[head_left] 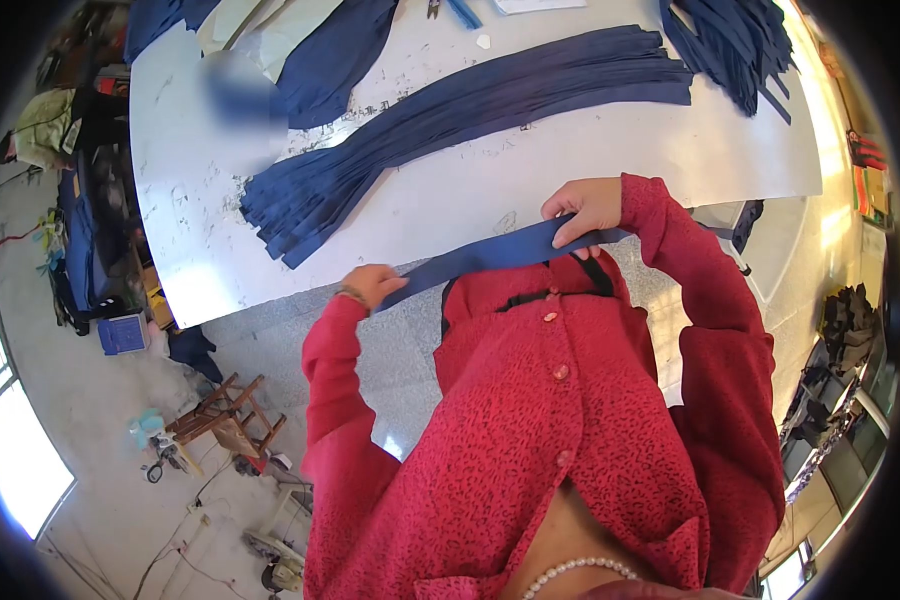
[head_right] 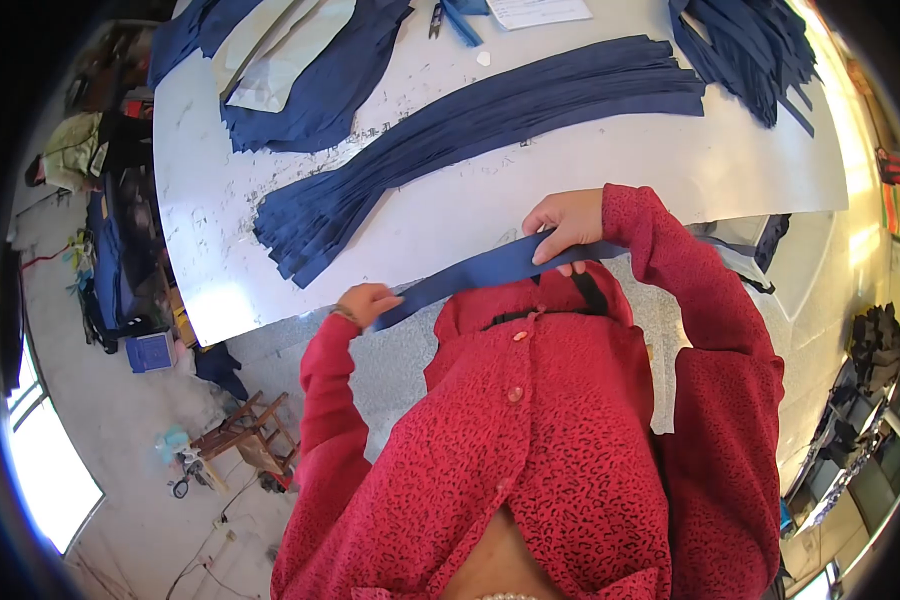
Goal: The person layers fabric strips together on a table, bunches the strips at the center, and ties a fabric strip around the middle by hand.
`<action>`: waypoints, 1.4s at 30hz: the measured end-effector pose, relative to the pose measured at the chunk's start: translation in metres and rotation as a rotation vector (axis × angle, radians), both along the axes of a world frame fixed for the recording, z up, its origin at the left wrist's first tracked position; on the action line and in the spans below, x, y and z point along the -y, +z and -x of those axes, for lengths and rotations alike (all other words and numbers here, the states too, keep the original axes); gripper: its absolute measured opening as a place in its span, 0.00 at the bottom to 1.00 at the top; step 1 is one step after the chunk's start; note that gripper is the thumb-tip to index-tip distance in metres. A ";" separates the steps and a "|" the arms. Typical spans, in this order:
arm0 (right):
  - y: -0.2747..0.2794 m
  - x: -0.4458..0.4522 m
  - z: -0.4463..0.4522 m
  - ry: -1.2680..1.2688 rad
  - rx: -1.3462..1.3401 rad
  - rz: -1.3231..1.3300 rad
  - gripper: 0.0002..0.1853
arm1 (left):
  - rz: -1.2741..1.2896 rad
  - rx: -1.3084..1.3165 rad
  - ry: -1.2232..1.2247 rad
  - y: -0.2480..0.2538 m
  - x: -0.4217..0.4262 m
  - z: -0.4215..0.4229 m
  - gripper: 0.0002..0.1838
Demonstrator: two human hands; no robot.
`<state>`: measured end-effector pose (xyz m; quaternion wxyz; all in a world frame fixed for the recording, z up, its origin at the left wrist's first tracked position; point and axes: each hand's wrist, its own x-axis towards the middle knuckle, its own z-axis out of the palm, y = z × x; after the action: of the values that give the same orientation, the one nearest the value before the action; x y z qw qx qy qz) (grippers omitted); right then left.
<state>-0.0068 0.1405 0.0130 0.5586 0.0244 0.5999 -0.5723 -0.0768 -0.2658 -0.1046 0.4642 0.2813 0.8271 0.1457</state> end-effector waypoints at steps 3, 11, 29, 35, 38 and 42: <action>0.004 0.015 0.001 0.046 -0.051 0.013 0.10 | -0.453 0.251 0.150 0.031 -0.091 -0.030 0.20; 0.009 0.015 0.005 -0.178 -0.076 -0.067 0.12 | -0.886 0.059 0.328 0.058 -0.172 -0.043 0.28; -0.071 0.018 0.008 0.033 -1.395 -0.799 0.05 | -0.601 0.243 0.238 0.063 -0.149 0.022 0.09; -0.006 0.008 0.012 -0.134 0.159 0.231 0.15 | -0.692 -0.114 0.129 0.096 -0.145 0.045 0.08; 0.018 0.017 0.007 -0.040 0.088 0.225 0.17 | -1.002 0.064 0.096 0.214 -0.174 0.030 0.12; 0.012 0.032 0.005 -0.030 0.114 0.316 0.18 | -1.864 0.500 0.152 0.294 -0.198 -0.007 0.10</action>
<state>-0.0120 0.1087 0.0248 0.5802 -0.0224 0.4694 -0.6652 -0.0701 -0.0677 0.1889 0.2065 0.4433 0.2728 0.8285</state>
